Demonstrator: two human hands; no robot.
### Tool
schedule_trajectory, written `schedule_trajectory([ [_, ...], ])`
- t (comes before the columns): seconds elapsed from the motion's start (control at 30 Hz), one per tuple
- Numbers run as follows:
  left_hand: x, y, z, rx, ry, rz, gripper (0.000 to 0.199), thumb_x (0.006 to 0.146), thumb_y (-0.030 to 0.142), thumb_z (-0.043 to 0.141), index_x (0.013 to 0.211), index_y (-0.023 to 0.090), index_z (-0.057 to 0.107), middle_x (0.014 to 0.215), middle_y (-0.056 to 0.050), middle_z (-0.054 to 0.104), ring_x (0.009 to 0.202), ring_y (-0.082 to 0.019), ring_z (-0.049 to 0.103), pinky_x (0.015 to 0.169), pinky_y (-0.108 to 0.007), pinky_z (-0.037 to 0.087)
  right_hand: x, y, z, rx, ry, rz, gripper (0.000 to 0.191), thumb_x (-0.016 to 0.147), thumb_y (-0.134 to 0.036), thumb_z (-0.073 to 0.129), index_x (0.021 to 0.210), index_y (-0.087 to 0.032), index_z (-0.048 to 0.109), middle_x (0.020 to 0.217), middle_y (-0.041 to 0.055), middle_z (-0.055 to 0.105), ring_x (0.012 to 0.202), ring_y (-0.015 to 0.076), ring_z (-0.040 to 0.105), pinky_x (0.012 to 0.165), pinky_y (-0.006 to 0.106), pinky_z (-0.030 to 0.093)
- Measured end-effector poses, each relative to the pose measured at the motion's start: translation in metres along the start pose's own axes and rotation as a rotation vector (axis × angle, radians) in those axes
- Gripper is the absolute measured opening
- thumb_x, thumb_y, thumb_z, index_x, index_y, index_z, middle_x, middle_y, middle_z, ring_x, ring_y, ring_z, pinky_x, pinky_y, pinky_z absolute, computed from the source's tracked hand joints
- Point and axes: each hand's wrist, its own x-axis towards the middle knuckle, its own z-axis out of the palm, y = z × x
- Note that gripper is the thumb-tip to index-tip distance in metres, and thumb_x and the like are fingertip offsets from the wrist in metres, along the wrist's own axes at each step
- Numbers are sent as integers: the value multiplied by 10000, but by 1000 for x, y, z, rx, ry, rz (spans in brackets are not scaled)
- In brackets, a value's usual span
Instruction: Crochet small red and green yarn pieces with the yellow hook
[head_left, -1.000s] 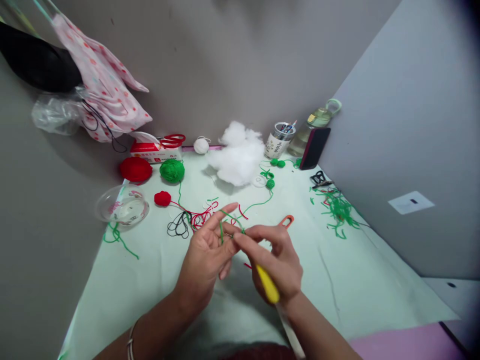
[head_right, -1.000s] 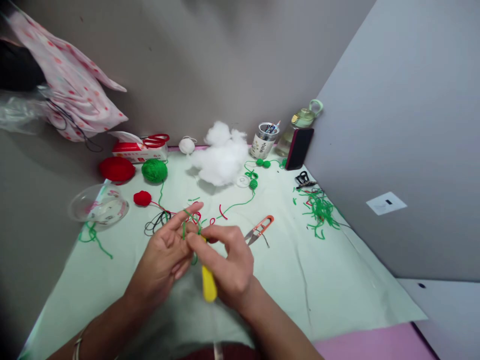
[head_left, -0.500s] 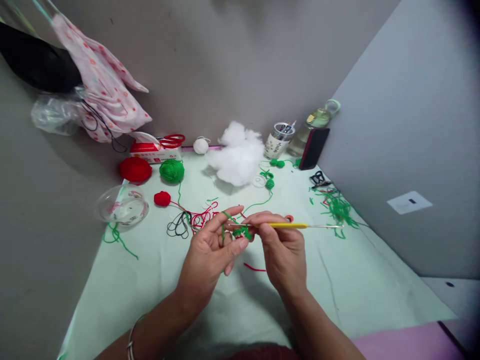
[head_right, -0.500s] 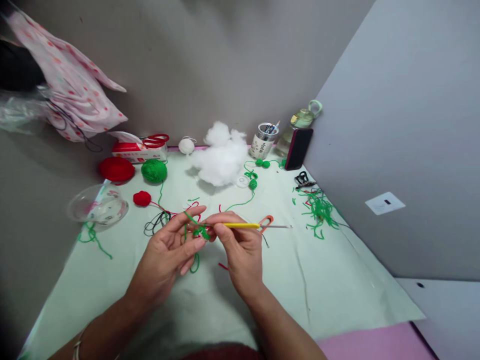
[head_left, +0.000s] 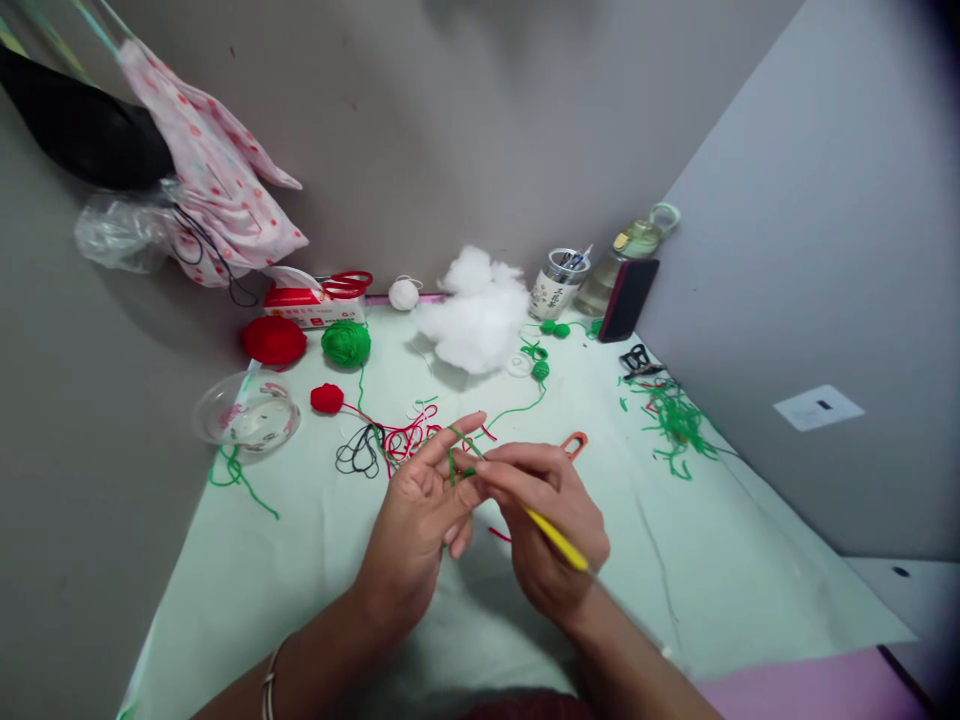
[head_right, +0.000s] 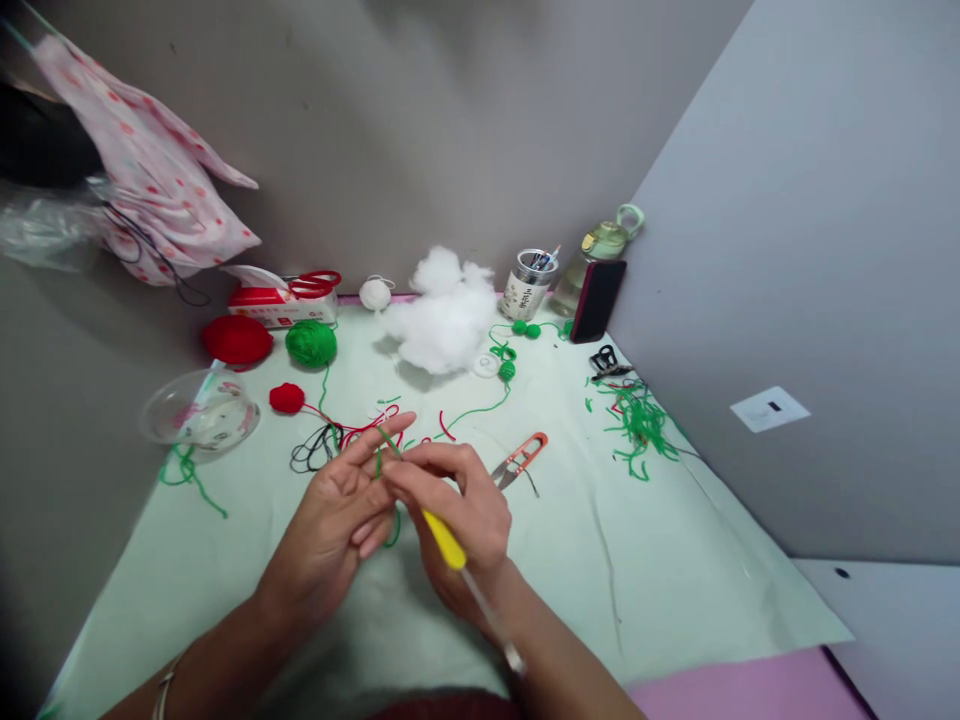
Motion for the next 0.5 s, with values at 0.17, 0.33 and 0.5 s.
schedule_trajectory([
  [0.17, 2, 6, -1, -3, -40, -50, 607, 707, 171, 956, 1276, 207, 748, 807, 49, 665, 412, 23, 350, 376, -123, 323, 5, 12, -6, 368, -48, 334, 155, 1011, -268, 686, 1052, -293, 833, 904, 32, 783, 788, 165, 698, 700, 295, 578],
  [0.33, 3, 3, -4, 46, -43, -6, 658, 708, 126, 939, 1322, 230, 726, 831, 48, 671, 449, 6, 373, 396, -125, 375, 8, 15, -6, 575, 6, 603, 121, 954, -381, 770, 964, -291, 851, 843, 12, 763, 719, 131, 657, 694, 259, 551],
  [0.5, 3, -2, -7, 141, -23, 44, 628, 777, 226, 914, 1368, 231, 700, 858, 26, 640, 515, -35, 468, 400, -140, 391, 10, 11, -4, 626, 31, 695, 154, 884, -429, 839, 908, -278, 858, 818, 20, 760, 707, 142, 654, 679, 266, 550],
])
